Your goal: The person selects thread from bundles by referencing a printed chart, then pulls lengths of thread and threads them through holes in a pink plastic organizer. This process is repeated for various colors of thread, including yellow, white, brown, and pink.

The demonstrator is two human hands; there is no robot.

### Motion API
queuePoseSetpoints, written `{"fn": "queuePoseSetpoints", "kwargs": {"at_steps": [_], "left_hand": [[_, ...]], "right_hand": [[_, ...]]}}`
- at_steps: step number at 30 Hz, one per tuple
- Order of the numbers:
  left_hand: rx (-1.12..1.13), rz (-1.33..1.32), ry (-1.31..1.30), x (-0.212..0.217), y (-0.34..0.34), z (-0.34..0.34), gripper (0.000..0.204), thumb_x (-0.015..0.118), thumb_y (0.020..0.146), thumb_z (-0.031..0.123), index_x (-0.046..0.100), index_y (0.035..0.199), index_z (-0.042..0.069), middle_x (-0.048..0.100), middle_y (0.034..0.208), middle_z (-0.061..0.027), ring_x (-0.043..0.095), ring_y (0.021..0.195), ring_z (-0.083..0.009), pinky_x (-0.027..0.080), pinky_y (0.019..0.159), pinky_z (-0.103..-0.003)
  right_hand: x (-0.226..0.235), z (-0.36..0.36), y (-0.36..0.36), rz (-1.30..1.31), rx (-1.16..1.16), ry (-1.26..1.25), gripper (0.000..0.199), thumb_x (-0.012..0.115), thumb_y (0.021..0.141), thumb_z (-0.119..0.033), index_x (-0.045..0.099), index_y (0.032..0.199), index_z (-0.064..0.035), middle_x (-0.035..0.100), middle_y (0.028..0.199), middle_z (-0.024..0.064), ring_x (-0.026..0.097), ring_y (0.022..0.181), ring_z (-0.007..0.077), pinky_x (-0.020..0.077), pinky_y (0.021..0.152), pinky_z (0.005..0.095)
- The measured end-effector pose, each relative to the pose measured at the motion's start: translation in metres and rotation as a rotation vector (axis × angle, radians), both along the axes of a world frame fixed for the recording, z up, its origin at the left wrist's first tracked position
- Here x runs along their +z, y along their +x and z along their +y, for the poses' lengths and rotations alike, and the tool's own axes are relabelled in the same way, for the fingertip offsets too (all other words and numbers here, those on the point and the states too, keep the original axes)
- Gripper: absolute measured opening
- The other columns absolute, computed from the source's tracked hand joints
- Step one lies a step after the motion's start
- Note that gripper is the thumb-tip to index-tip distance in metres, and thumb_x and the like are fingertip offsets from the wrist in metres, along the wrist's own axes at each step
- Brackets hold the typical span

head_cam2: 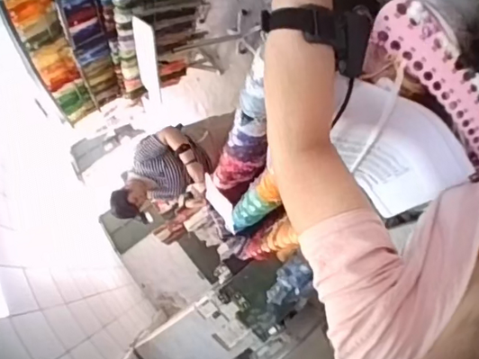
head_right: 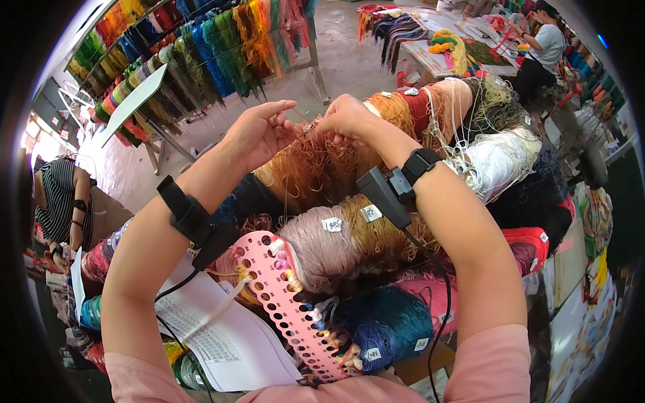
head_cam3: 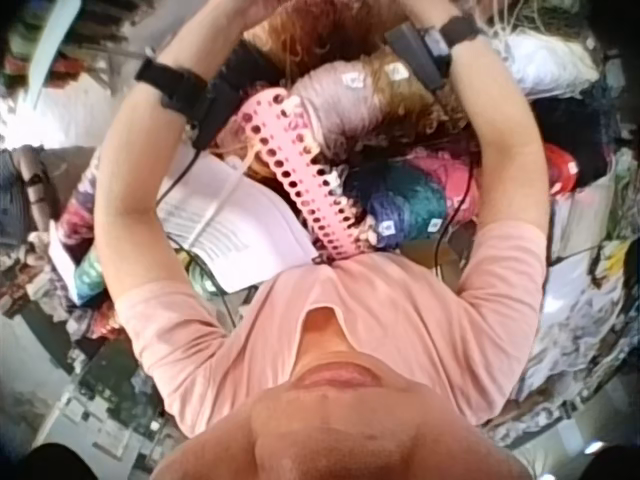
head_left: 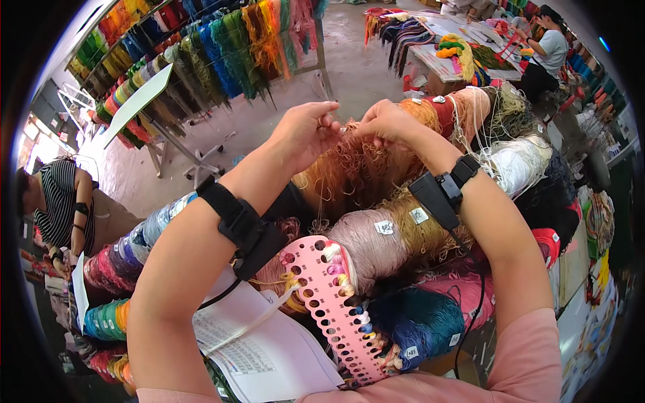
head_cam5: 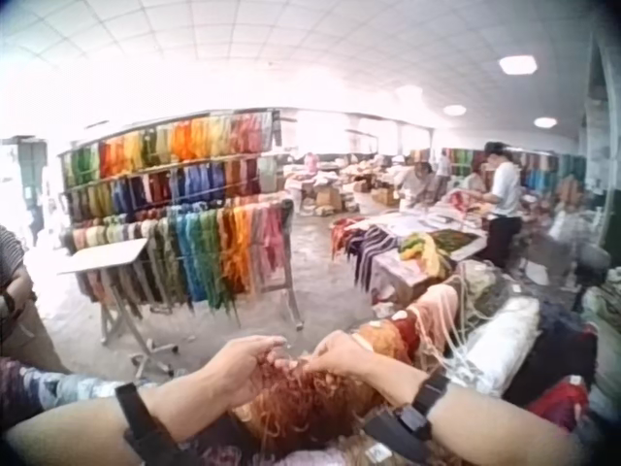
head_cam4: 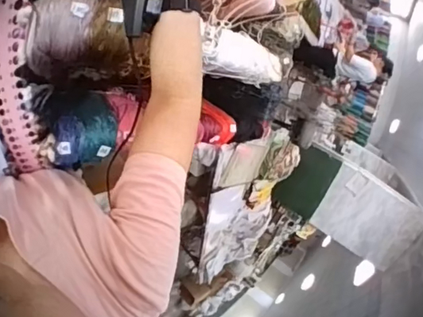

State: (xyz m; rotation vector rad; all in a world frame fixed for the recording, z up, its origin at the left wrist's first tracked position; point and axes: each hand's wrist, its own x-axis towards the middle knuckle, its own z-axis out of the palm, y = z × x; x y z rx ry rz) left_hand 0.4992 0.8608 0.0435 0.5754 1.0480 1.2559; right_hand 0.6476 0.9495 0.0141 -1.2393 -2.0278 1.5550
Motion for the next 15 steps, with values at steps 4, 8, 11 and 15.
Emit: {"fn": "queuePoseSetpoints", "kwargs": {"at_steps": [4, 8, 11, 15], "left_hand": [[0.000, 0.026, -0.018, -0.001, 0.002, -0.001, 0.011, 0.045, 0.082, 0.013, 0.049, 0.087, 0.004, 0.042, 0.053, 0.0039, 0.048, 0.054, -0.0088, 0.045, 0.061, -0.025], [-0.001, 0.041, -0.019, -0.001, 0.003, -0.002, 0.012, 0.042, 0.081, 0.012, 0.049, 0.085, 0.003, 0.049, 0.064, -0.0008, 0.053, 0.065, -0.0136, 0.045, 0.063, -0.027], [0.017, 0.012, -0.046, 0.002, 0.003, -0.003, 0.014, 0.040, 0.083, 0.013, 0.048, 0.088, 0.003, 0.054, 0.071, -0.0030, 0.056, 0.071, -0.0151, 0.046, 0.067, -0.029], [-0.010, -0.028, -0.059, 0.003, 0.002, -0.004, 0.021, 0.035, 0.086, 0.017, 0.047, 0.092, 0.001, 0.056, 0.083, -0.0079, 0.057, 0.078, -0.0170, 0.047, 0.073, -0.030]], "right_hand": [[-0.007, 0.003, -0.002, -0.027, 0.036, 0.024, 0.007, 0.057, 0.061, -0.005, 0.055, 0.059, 0.0014, 0.050, 0.049, 0.0056, 0.043, 0.034, 0.0100, 0.0297, 0.030, 0.0205], [-0.005, 0.006, -0.001, 0.064, 0.000, -0.114, 0.007, 0.056, 0.063, -0.004, 0.054, 0.058, 0.0008, 0.050, 0.051, 0.0060, 0.046, 0.038, 0.0105, 0.0304, 0.030, 0.0216], [-0.002, 0.007, 0.001, 0.212, -0.028, -0.221, 0.006, 0.054, 0.065, -0.005, 0.054, 0.062, -0.0002, 0.053, 0.056, 0.0070, 0.049, 0.044, 0.0109, 0.0340, 0.033, 0.0217], [0.009, 0.003, 0.004, 0.341, -0.026, -0.376, 0.006, 0.052, 0.070, -0.006, 0.055, 0.073, -0.0011, 0.057, 0.067, 0.0081, 0.053, 0.054, 0.0117, 0.0417, 0.044, 0.0209]]}}
